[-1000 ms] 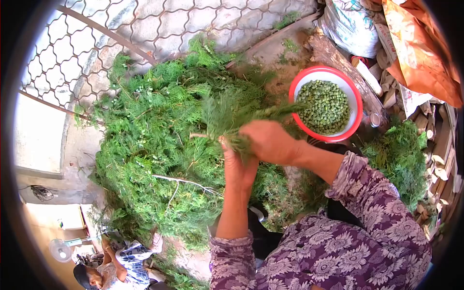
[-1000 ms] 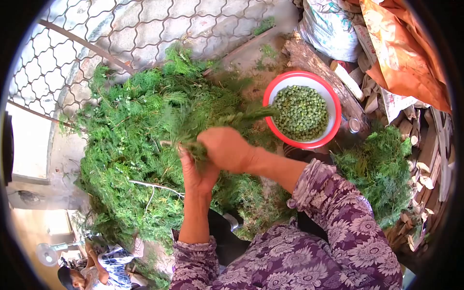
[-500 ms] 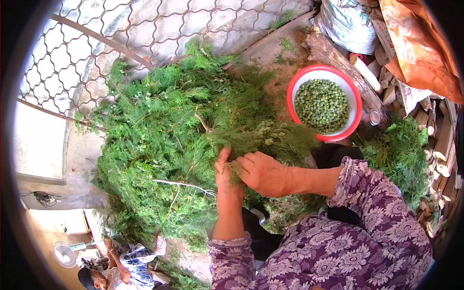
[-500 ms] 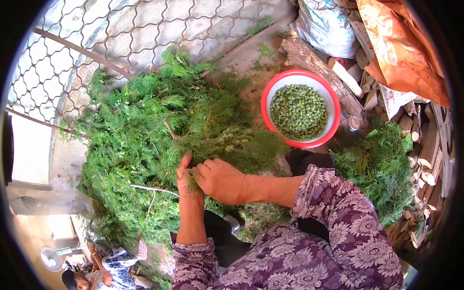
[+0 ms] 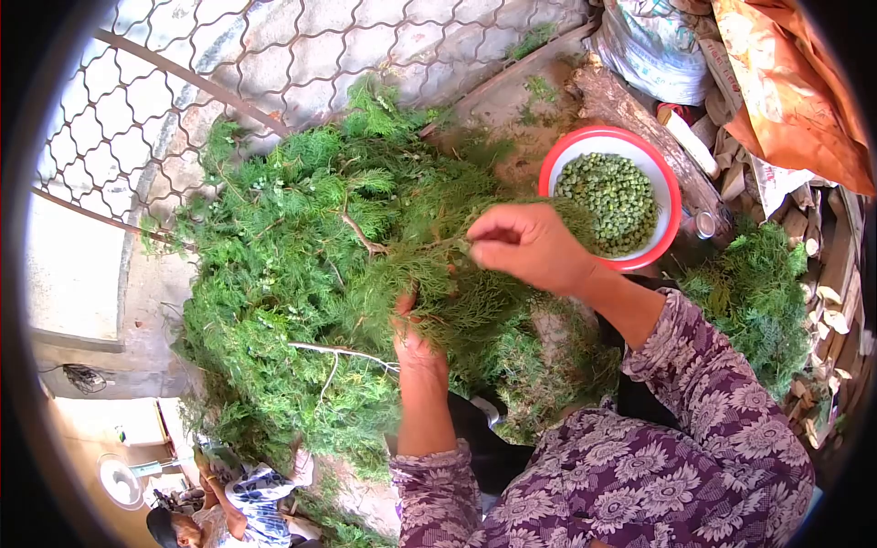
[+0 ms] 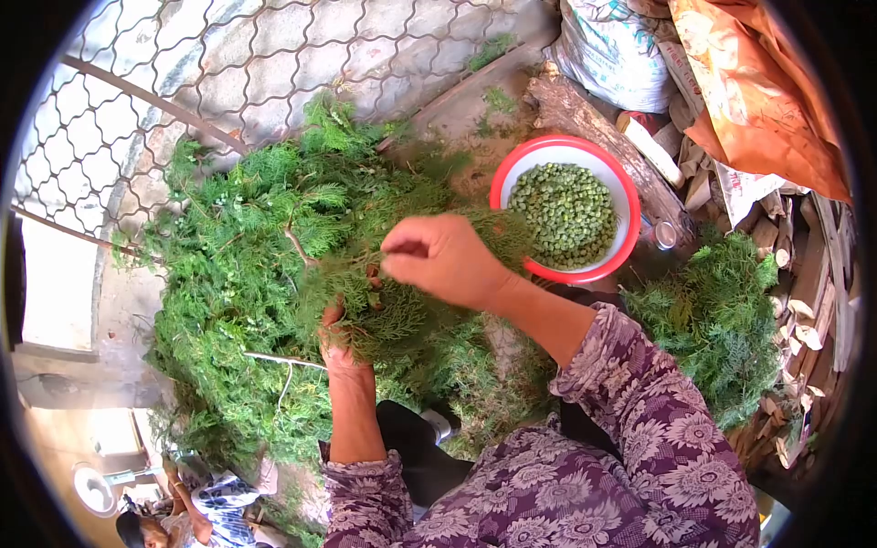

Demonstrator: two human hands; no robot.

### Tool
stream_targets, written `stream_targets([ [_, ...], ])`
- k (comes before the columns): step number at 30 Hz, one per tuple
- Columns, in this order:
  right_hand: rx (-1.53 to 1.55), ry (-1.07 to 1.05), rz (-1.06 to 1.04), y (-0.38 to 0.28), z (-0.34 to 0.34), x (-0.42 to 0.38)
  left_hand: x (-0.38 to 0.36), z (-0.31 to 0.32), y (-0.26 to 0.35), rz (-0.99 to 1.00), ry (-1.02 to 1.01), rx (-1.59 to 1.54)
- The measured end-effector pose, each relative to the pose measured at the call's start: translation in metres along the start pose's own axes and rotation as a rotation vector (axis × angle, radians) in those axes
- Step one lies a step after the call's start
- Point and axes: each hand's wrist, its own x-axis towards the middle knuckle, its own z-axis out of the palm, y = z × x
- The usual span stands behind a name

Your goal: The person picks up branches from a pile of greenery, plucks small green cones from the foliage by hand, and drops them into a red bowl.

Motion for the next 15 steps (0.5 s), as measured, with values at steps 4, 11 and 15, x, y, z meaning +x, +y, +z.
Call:
stream_targets([
  [4, -0.64, -0.074, -0.329, 0.01, 0.012, -0.007, 0.003, -0.007, -0.007, -0.042, -0.003, -0.039],
  [11, -1.036, -0.05, -0.524, 0.018, 0.024, -0.005, -0.005, -0.005, -0.006, 0.006, 0.009, -0.122],
  [15, -1.119, -0.039, -0.616, 0.02, 0.027, -0.002, -0.009, -0.007, -0.008, -0.063, 0.075, -0.085],
])
